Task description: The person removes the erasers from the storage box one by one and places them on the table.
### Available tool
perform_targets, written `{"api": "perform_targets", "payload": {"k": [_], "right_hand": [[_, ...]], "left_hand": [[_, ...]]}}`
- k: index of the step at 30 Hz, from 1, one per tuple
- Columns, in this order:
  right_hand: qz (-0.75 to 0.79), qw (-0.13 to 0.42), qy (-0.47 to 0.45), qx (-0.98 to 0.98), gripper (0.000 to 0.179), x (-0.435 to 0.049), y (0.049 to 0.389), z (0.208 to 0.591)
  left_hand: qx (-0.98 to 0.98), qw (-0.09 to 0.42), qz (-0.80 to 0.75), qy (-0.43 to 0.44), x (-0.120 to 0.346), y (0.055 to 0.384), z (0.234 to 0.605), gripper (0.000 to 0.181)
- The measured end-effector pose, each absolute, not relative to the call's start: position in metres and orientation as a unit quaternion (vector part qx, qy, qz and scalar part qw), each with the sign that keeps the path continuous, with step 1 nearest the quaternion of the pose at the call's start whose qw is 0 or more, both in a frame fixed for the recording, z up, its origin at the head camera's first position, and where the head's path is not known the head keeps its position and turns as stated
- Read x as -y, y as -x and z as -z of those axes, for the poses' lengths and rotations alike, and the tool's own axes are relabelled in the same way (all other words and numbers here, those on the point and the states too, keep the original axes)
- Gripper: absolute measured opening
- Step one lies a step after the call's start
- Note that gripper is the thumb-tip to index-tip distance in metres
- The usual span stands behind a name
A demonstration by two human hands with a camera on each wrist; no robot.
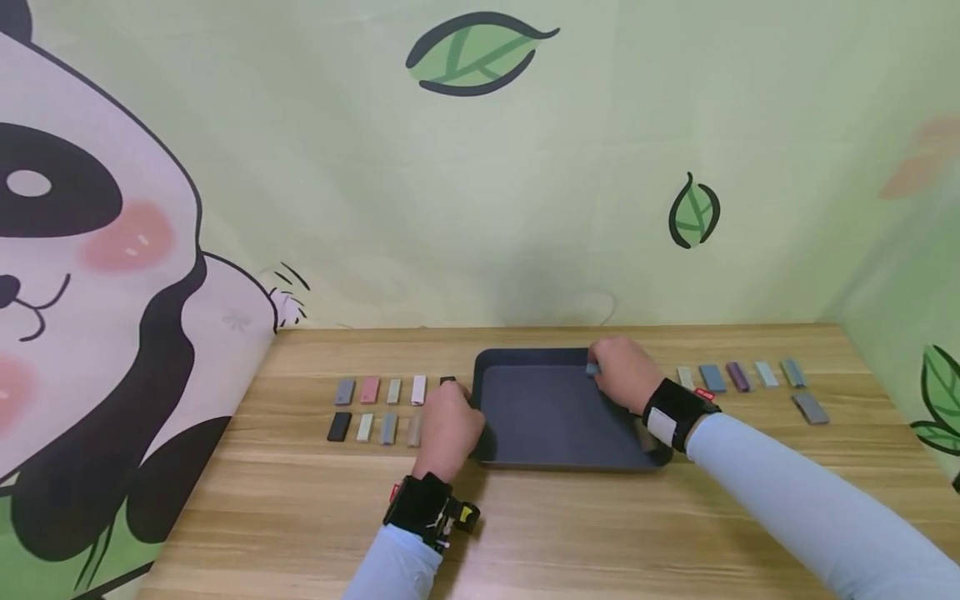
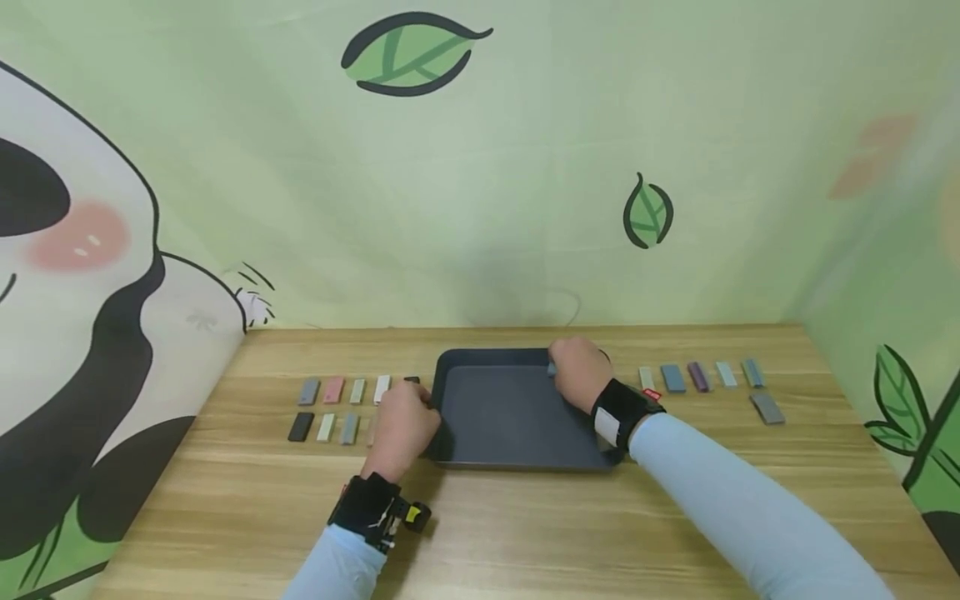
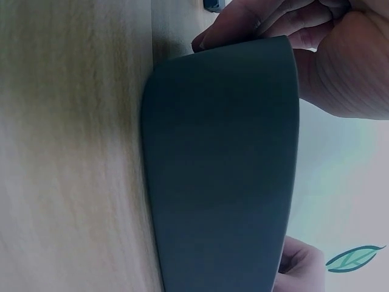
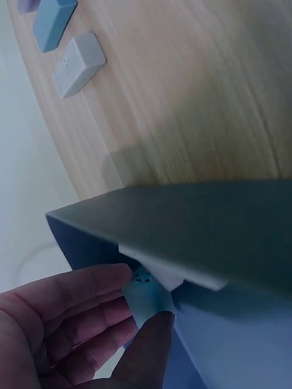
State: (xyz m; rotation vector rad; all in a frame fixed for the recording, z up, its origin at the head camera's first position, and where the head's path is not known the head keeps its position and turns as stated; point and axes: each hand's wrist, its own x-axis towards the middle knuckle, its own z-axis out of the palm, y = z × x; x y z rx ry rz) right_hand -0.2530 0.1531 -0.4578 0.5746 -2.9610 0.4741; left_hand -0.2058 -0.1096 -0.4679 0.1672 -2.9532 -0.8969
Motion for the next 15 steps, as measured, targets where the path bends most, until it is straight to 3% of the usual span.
{"api": "perform_targets", "payload": {"k": [8, 15], "right_hand": [[-0.209, 0.014, -0.17, 0.963, 0.018, -0.17, 0.241, 0.436], [-0.247, 0.012, -0.12, 0.961, 0.025, -0.218, 0.229, 0.413]], "left_hand": [[0.955, 0.04, 0.293, -0.038, 0.109, 0.205, 0.469, 0.033], [0.951, 0.028, 0.306, -0.043, 0.108, 0.204, 0.469, 0.035]]}}
